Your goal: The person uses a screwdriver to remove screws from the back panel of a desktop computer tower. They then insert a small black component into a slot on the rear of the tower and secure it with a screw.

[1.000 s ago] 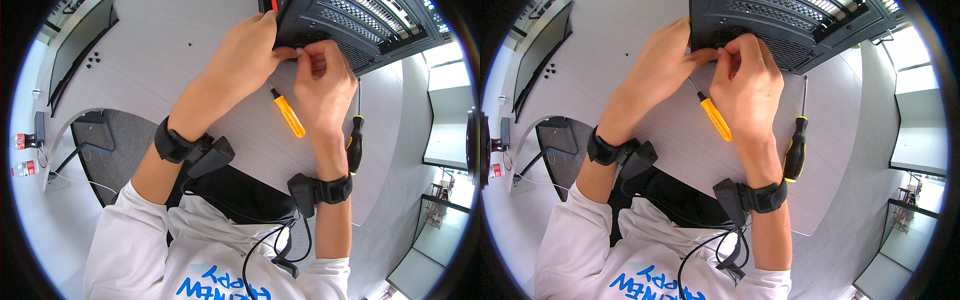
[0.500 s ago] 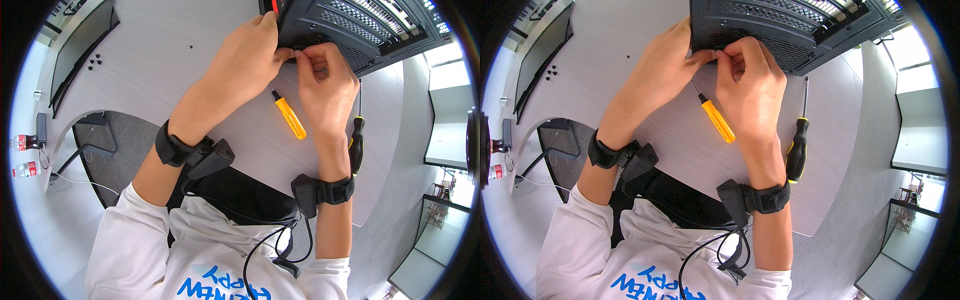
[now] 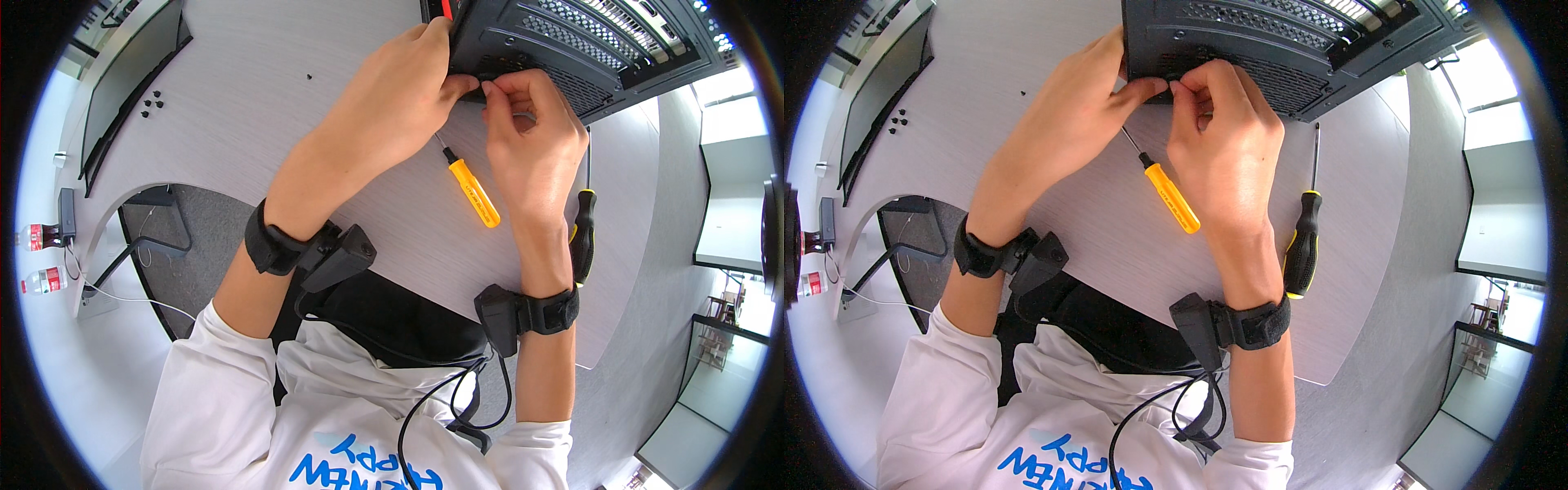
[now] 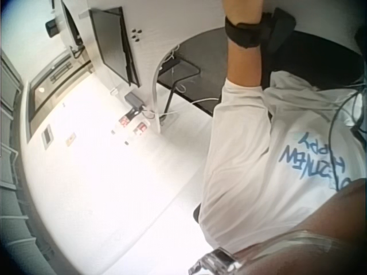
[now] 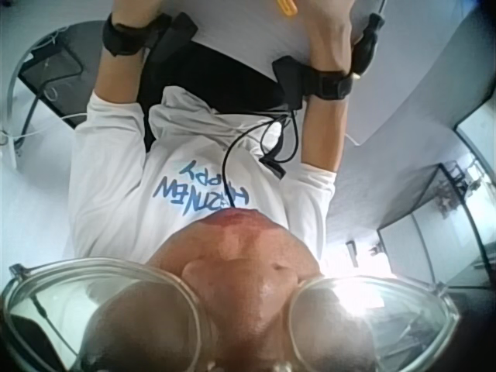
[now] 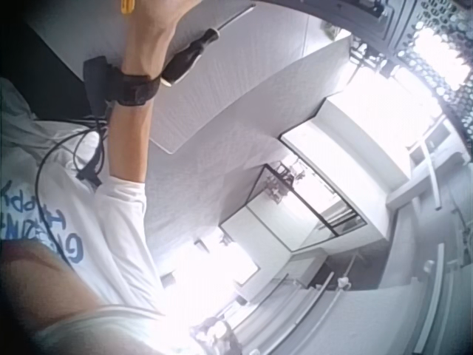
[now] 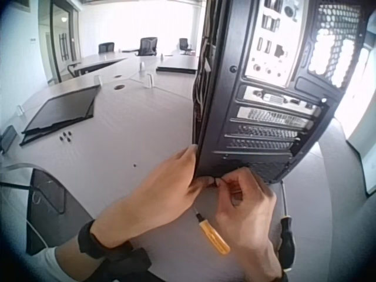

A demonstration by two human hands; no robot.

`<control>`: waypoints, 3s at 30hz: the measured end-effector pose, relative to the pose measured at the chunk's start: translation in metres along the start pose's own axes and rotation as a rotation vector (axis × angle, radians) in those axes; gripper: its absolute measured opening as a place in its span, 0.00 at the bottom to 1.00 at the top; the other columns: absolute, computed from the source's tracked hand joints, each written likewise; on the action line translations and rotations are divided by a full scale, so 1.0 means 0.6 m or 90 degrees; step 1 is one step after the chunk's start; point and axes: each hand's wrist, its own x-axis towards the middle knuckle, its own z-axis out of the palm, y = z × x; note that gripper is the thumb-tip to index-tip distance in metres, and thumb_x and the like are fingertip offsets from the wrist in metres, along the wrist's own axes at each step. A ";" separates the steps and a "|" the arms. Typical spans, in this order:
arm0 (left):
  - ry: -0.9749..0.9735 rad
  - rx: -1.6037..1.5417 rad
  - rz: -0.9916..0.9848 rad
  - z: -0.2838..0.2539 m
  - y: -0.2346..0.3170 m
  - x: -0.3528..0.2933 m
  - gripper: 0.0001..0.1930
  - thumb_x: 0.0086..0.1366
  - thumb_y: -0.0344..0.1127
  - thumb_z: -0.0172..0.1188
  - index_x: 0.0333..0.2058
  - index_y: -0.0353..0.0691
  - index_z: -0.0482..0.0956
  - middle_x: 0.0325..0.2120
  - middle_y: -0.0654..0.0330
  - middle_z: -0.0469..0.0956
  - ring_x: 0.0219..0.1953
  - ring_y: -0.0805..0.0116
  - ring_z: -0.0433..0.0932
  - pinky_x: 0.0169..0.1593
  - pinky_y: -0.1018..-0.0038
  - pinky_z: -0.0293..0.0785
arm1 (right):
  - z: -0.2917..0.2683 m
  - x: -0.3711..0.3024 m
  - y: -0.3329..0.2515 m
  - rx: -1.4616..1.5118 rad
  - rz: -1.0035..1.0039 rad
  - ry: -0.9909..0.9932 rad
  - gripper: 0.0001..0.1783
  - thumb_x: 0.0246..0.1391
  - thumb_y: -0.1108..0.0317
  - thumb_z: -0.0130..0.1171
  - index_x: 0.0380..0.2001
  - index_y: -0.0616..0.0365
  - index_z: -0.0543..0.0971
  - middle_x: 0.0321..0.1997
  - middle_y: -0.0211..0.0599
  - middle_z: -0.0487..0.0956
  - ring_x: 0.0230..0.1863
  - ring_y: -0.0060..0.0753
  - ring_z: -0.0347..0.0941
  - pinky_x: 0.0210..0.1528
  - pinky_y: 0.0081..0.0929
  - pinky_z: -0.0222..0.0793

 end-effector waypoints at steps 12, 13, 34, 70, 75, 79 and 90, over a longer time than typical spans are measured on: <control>-0.016 0.013 0.006 -0.004 -0.003 0.002 0.15 0.64 0.30 0.66 0.41 0.27 0.71 0.35 0.38 0.79 0.38 0.35 0.79 0.40 0.52 0.76 | -0.005 -0.001 -0.010 -0.044 0.046 -0.015 0.02 0.54 0.78 0.65 0.32 0.63 0.82 0.29 0.36 0.85 0.29 0.26 0.84 0.34 0.23 0.79; -0.013 0.013 0.008 -0.005 -0.003 0.002 0.15 0.64 0.30 0.66 0.41 0.27 0.71 0.35 0.38 0.79 0.38 0.35 0.79 0.40 0.52 0.76 | -0.005 -0.001 -0.011 -0.039 0.048 -0.018 0.02 0.54 0.78 0.65 0.32 0.63 0.82 0.29 0.36 0.85 0.29 0.26 0.84 0.34 0.23 0.79; -0.037 0.003 -0.046 -0.015 0.011 0.007 0.15 0.65 0.33 0.67 0.43 0.28 0.74 0.37 0.41 0.80 0.38 0.38 0.80 0.40 0.54 0.76 | -0.104 -0.102 -0.097 -0.193 0.192 -0.341 0.13 0.51 0.76 0.66 0.36 0.64 0.72 0.35 0.46 0.73 0.36 0.52 0.74 0.40 0.44 0.74; -0.073 0.024 -0.037 -0.022 0.012 0.011 0.14 0.67 0.29 0.66 0.48 0.32 0.78 0.33 0.52 0.85 0.32 0.65 0.85 0.36 0.72 0.83 | -0.115 -0.096 -0.094 0.018 0.294 -0.128 0.07 0.56 0.79 0.63 0.32 0.62 0.74 0.17 0.31 0.74 0.15 0.15 0.65 0.20 0.14 0.59; -0.071 0.026 -0.040 -0.021 0.011 0.011 0.14 0.67 0.29 0.66 0.49 0.32 0.78 0.33 0.52 0.85 0.33 0.66 0.85 0.36 0.72 0.83 | -0.115 -0.098 -0.094 0.017 0.299 -0.123 0.07 0.56 0.79 0.63 0.32 0.62 0.74 0.18 0.31 0.74 0.16 0.14 0.65 0.21 0.14 0.59; -0.072 0.021 -0.039 -0.020 0.009 0.011 0.14 0.67 0.30 0.67 0.49 0.31 0.78 0.33 0.52 0.85 0.34 0.66 0.85 0.36 0.72 0.83 | -0.117 -0.097 -0.092 0.024 0.295 -0.128 0.07 0.56 0.79 0.63 0.32 0.63 0.74 0.18 0.30 0.74 0.16 0.14 0.66 0.21 0.14 0.59; -0.052 0.002 -0.035 -0.020 0.010 0.011 0.15 0.66 0.32 0.69 0.47 0.32 0.79 0.32 0.52 0.85 0.30 0.66 0.85 0.35 0.72 0.82 | -0.118 -0.098 -0.091 0.097 0.374 -0.099 0.07 0.58 0.78 0.63 0.31 0.63 0.74 0.18 0.29 0.74 0.17 0.11 0.62 0.20 0.14 0.55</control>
